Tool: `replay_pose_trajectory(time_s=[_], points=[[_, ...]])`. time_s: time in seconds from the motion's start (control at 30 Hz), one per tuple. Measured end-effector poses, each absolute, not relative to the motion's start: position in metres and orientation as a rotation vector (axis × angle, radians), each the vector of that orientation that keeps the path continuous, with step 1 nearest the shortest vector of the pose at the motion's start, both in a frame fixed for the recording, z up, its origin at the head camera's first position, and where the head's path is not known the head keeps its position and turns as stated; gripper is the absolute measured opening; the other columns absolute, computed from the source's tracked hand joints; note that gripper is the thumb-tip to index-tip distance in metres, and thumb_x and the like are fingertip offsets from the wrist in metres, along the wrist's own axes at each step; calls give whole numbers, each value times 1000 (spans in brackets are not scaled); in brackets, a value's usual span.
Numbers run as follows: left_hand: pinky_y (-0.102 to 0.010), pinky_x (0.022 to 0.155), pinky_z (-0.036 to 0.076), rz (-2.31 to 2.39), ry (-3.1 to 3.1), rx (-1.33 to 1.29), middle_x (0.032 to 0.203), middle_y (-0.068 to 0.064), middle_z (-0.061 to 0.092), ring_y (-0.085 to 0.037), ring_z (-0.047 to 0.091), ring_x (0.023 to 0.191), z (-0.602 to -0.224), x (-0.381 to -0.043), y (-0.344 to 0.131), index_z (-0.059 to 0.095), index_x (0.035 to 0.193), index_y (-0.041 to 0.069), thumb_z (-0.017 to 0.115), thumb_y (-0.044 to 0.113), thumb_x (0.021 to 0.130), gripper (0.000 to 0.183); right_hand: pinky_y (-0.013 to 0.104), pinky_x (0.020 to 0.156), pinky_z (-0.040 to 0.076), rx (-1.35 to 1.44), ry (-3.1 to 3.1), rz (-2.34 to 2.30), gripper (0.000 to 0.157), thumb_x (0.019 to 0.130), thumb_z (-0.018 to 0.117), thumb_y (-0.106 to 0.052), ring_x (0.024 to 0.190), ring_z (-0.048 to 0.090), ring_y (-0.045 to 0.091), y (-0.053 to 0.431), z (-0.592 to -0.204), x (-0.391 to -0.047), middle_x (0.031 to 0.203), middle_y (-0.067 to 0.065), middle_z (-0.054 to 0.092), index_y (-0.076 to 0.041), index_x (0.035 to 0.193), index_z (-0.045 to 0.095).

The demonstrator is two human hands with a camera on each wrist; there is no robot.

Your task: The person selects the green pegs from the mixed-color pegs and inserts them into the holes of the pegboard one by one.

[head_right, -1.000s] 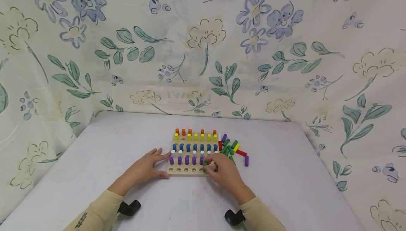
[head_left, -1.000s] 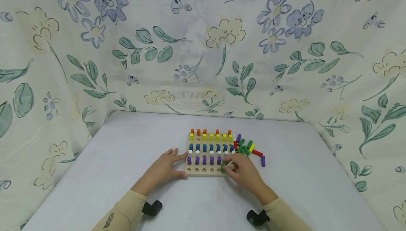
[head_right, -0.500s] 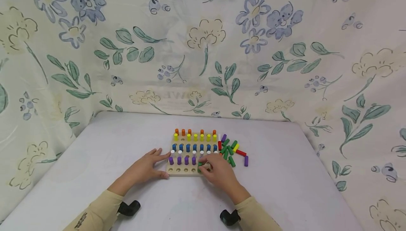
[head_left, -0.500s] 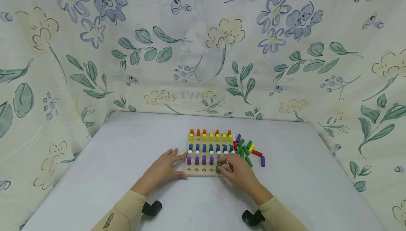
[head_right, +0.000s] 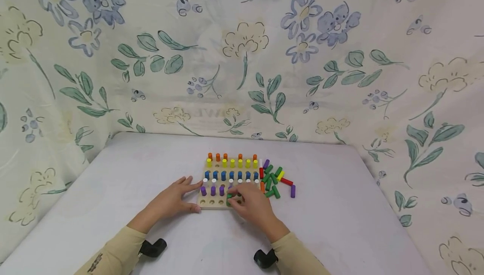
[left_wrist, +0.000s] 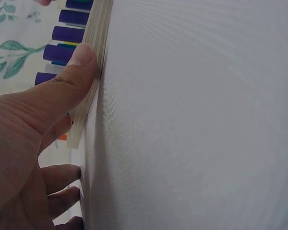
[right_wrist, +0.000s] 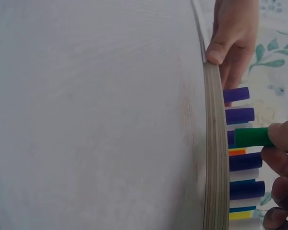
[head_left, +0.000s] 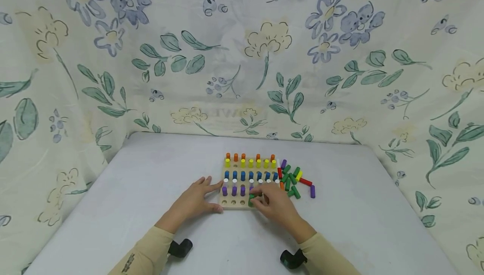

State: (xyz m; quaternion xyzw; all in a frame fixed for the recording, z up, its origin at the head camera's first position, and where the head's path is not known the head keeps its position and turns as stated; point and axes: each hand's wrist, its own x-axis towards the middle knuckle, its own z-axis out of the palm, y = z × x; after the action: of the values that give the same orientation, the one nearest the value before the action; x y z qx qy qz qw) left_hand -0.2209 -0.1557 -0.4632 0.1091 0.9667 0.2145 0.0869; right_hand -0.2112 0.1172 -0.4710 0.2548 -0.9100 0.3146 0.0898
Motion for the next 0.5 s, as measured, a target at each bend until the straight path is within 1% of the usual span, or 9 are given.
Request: replay_pose_trajectory(time_s=[0.2, 0.37, 0.5], points=[[-71, 110, 32, 638, 2883, 324, 160, -23, 35, -48, 26, 148, -463, -221, -156, 52, 151, 24, 84, 56, 73, 90, 20, 63, 44, 774, -2703, 913, 21, 91, 79, -20, 79, 48, 9, 111, -471, -211, 92, -10, 64, -18, 111, 76], [-71, 110, 32, 643, 2883, 326, 160, -23, 36, -48, 26, 149, -464, -221, -156, 52, 151, 24, 84, 55, 73, 90, 20, 64, 44, 804, -2708, 901, 19, 92, 78, -20, 78, 48, 8, 108, -470, -211, 92, -11, 64, -18, 110, 75], [-71, 109, 33, 643, 2884, 320, 160, -23, 36, -48, 26, 148, -465, -221, -156, 52, 151, 24, 84, 56, 73, 90, 19, 65, 46, 822, -2701, 921, 19, 92, 78, -20, 77, 51, 10, 105, -470, -212, 99, -9, 69, -17, 110, 74]])
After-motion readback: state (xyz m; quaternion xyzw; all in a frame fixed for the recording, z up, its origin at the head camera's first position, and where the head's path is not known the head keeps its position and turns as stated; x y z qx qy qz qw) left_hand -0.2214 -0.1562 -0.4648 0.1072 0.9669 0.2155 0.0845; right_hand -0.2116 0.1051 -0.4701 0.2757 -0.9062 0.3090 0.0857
